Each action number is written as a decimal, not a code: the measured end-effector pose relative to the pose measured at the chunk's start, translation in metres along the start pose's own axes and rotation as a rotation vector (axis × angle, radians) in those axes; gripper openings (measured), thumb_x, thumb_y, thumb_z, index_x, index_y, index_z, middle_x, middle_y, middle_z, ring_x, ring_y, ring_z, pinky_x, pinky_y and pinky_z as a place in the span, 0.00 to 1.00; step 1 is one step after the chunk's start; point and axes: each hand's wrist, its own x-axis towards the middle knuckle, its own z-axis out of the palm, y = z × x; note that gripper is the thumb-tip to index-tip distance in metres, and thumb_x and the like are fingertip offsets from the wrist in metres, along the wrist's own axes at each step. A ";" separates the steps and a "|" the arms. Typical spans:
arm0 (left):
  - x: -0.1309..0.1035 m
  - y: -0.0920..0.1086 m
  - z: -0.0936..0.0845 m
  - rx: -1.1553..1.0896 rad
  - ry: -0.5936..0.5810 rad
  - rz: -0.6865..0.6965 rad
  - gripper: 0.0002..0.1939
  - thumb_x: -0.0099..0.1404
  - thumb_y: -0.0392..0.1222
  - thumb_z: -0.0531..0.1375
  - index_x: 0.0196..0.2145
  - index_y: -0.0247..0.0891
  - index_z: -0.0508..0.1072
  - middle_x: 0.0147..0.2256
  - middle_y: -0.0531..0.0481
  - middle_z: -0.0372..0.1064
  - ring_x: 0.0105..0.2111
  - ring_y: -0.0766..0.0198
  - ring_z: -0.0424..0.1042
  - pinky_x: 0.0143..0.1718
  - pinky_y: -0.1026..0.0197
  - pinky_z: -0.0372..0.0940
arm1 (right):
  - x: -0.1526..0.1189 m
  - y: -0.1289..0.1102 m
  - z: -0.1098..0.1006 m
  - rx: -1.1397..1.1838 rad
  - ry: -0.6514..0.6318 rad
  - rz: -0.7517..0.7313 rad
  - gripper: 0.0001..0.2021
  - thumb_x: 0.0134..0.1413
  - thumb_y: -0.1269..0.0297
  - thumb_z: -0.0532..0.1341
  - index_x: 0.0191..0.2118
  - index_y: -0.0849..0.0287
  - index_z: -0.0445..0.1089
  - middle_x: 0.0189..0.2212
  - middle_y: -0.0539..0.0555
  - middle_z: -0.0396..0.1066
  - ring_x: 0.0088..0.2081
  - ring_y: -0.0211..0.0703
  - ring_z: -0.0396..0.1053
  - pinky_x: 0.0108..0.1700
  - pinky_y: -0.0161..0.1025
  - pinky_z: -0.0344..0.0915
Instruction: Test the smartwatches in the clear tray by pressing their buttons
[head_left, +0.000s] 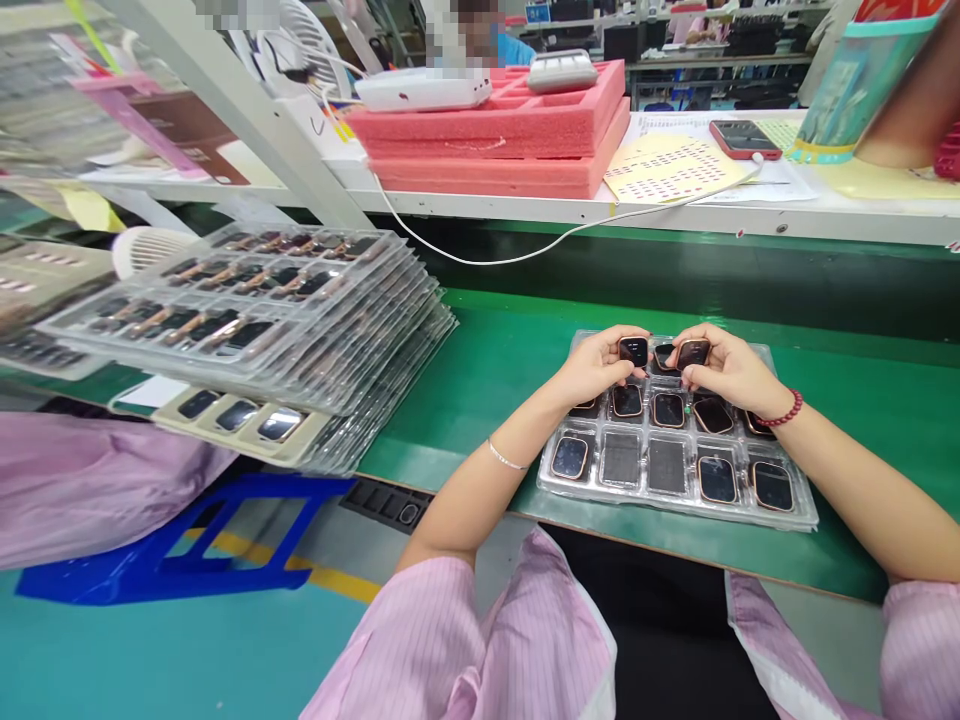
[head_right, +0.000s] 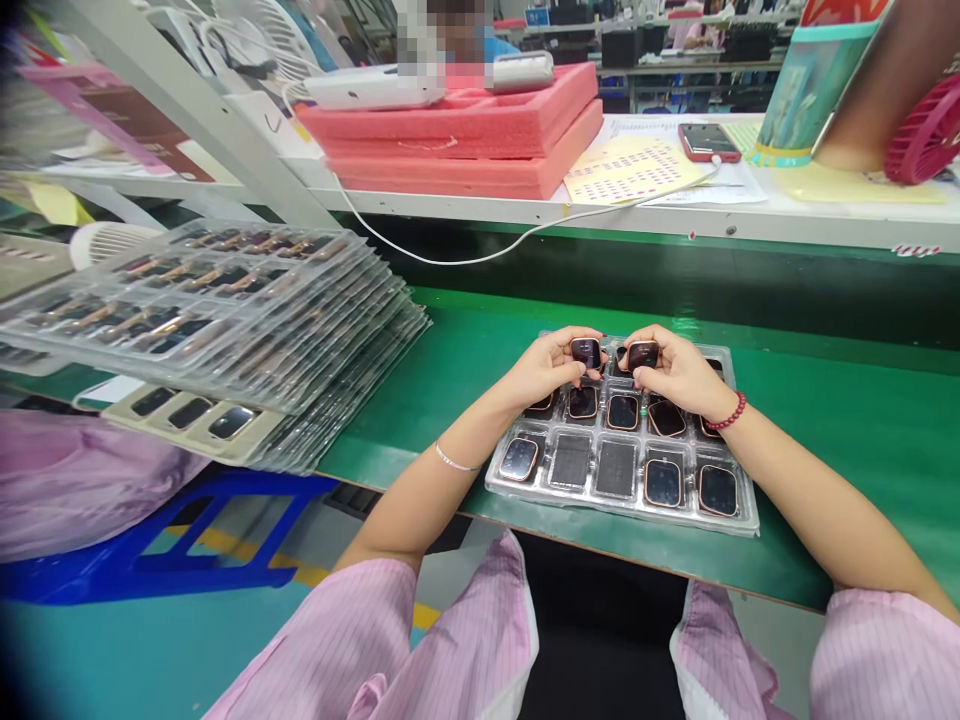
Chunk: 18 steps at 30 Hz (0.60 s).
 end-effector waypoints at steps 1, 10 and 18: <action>0.000 0.000 0.000 0.001 -0.002 -0.003 0.27 0.56 0.33 0.61 0.54 0.34 0.68 0.46 0.41 0.77 0.36 0.63 0.79 0.30 0.68 0.68 | 0.000 0.000 0.000 -0.002 0.001 -0.006 0.16 0.47 0.70 0.67 0.43 0.57 0.68 0.37 0.53 0.75 0.30 0.39 0.72 0.31 0.36 0.72; 0.002 -0.004 -0.001 0.020 -0.005 0.011 0.25 0.57 0.37 0.61 0.54 0.32 0.69 0.46 0.39 0.76 0.34 0.62 0.79 0.27 0.68 0.67 | -0.001 -0.001 -0.002 -0.034 -0.010 0.041 0.14 0.51 0.65 0.67 0.43 0.56 0.68 0.36 0.53 0.75 0.28 0.39 0.71 0.30 0.38 0.73; 0.000 0.003 0.001 0.029 0.004 -0.033 0.29 0.51 0.33 0.58 0.54 0.32 0.69 0.47 0.39 0.76 0.35 0.61 0.79 0.29 0.67 0.67 | -0.001 -0.001 0.000 -0.036 -0.004 0.024 0.16 0.48 0.69 0.66 0.44 0.57 0.69 0.37 0.54 0.76 0.30 0.40 0.72 0.31 0.37 0.72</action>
